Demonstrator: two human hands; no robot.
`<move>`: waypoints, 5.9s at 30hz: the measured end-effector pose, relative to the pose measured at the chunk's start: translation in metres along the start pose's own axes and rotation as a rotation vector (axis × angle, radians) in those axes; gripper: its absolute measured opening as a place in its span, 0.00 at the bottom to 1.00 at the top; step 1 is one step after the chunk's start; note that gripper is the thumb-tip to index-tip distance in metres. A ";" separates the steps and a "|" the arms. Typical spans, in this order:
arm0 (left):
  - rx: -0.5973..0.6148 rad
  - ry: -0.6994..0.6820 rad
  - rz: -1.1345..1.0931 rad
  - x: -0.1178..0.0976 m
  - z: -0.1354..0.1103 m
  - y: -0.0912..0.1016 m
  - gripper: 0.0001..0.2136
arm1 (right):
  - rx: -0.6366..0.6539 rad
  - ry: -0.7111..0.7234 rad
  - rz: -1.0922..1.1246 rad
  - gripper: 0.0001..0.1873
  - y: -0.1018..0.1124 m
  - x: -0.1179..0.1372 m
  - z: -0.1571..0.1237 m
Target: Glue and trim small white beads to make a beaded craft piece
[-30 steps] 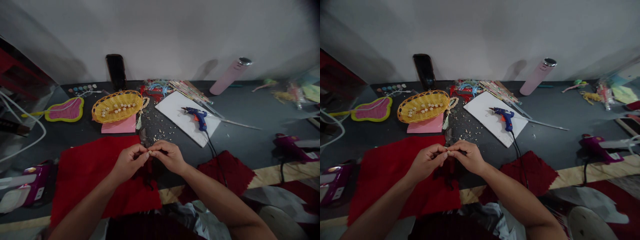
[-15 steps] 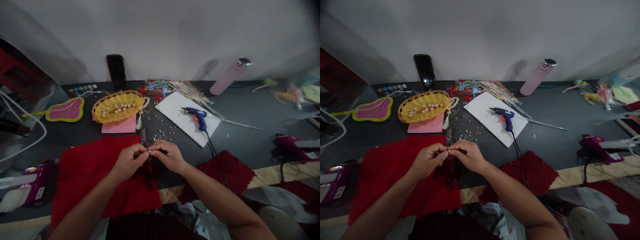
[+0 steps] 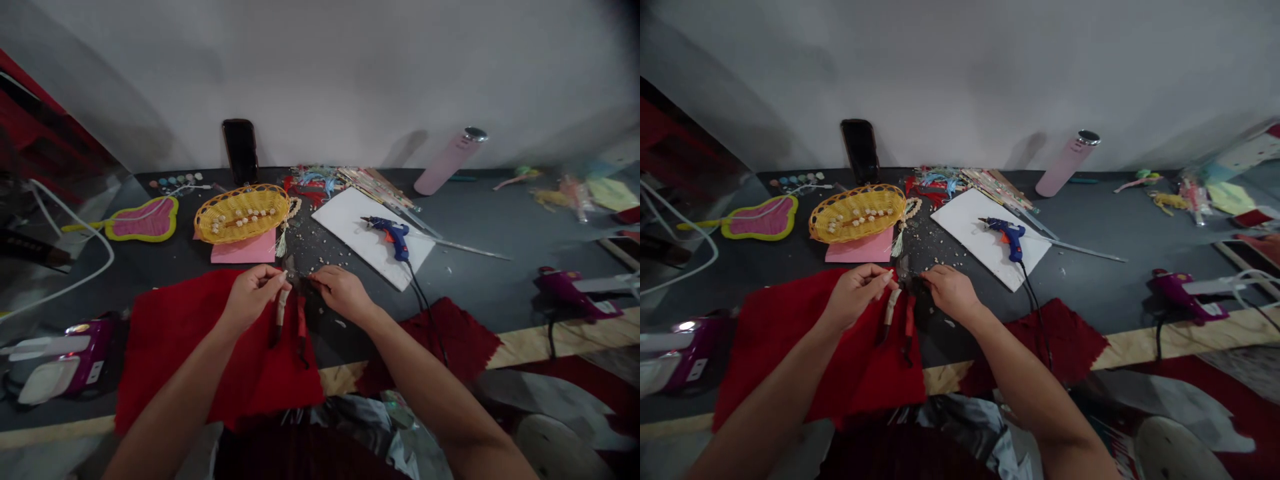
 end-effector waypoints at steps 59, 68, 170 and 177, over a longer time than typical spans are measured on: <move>0.327 0.124 -0.269 -0.011 -0.053 -0.065 0.12 | -0.067 -0.283 1.156 0.11 0.012 0.036 -0.055; 0.287 0.054 -0.241 -0.030 -0.058 -0.048 0.10 | 0.156 -0.147 1.750 0.20 -0.016 0.064 -0.068; -0.048 -0.066 0.029 -0.002 -0.016 0.017 0.09 | 0.056 0.082 -0.057 0.38 0.005 0.036 -0.022; 0.046 0.045 -0.132 0.014 -0.015 0.012 0.09 | 0.068 0.091 -0.063 0.36 0.004 0.035 -0.021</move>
Point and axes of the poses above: each hand's wrist, its own z-axis towards the middle knuckle, its own y-axis out of the back of the hand, x = y × z, the point moved 8 cm from there along z, towards the middle knuckle, and after that the axes turned 6 degrees about x, right-handed, at the moved point
